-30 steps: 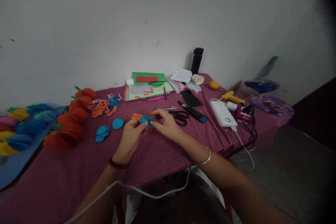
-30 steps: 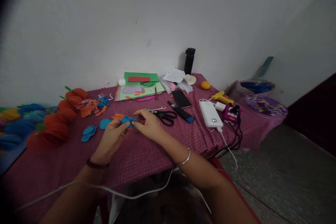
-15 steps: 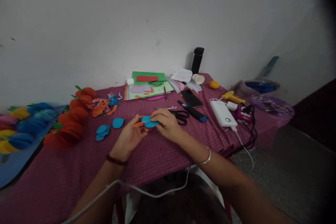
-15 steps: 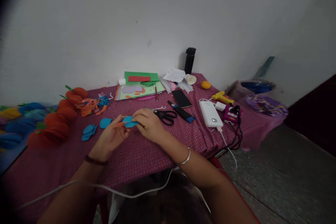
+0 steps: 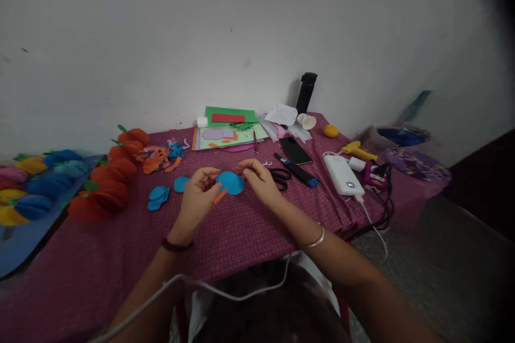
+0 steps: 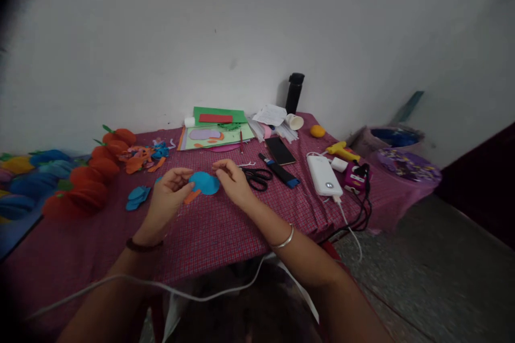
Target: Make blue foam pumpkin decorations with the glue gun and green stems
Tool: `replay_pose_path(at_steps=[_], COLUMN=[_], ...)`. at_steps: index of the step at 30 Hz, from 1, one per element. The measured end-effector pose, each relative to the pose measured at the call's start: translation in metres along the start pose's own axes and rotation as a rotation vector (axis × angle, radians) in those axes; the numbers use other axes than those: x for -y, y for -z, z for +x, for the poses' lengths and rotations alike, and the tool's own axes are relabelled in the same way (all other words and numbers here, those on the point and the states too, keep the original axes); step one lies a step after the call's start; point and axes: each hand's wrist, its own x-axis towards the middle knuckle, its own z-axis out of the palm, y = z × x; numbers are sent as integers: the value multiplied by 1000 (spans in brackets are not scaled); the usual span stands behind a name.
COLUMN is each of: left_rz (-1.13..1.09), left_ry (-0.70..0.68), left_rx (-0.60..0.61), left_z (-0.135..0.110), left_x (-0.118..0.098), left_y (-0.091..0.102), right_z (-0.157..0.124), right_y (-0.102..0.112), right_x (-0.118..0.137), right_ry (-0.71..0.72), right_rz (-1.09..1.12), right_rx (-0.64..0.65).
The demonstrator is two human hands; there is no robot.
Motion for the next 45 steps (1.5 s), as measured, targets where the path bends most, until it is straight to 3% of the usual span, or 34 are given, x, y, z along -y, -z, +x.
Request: replay_pose_path(at_steps=[6,11,15,19,26,31,37,39,42,45], left_rz=[-12,-338,-476,-504,-536,-498,-178,-125,-270,-527], left_ry=[-4,227,316,373,383,351,-41,-93,6,176], left_rx=[45,238,358,341,311,291,164,138,126,313], left_z=[-5,-3,-5,-6,-5,-7,-6,-5,-4,-6], left_x=[2,-1,-6,-4,3,2,-3,0,6,9], left_y=[-4,4,8,7,9,2,-1,0,-1,-8], right_z=[-3,-4,-5,-7,-8,-8,-5,-4,-3,-2], right_y=[-4,-2,-1,-1,0,-2,-1,-1,-3,-5], right_x=[7,10,14,18,22,16,11,12,12,8], right_ry=[-42,-133,-135,-101,-100,-128,-307,-356,-384,-382], right_rz=[-58,190,325,341,286,324,474,517,572,576], right_rx=[180,230,277,280,402,334,245,234,199,115])
